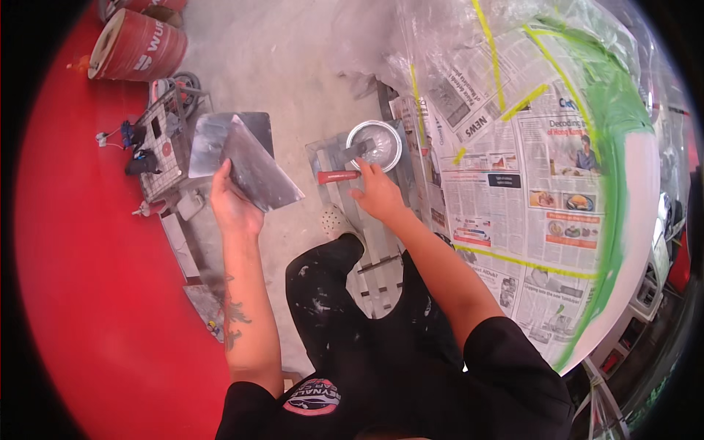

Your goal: Mixing car body filler with hardener and applying it to a car panel with a spatula.

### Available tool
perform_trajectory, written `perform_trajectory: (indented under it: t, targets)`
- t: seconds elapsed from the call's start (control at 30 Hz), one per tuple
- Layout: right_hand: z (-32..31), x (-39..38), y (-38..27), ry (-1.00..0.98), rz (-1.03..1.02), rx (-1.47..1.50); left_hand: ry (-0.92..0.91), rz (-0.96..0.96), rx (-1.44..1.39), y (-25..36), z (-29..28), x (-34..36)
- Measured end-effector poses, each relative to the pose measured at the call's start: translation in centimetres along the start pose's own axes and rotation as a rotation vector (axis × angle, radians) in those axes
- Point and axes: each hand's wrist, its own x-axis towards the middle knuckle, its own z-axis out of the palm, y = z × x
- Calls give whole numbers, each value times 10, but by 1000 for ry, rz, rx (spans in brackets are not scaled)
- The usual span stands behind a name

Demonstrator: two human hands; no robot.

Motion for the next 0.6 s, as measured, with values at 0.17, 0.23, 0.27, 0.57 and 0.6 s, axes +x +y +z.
perform_trajectory:
  t: [0.17, 0.23, 0.27, 0.57, 0.6]
  targets:
    - [58, 87, 52, -25, -139, -195, -17, 71, -150, -84, -27, 54]
    - [66, 100, 66, 30, -153, -162, -32, 121, -163, -104, -35, 56]
    - [64, 103, 78, 63, -170, -148, -39, 147, -175, -112, -37, 58]
    - [-23, 93, 143, 472, -189, 18, -19, 452, -176, -96, -47, 28]
    - [-31, 87, 144, 417, -111, 122, -24, 467, -198, -91, -50, 24]
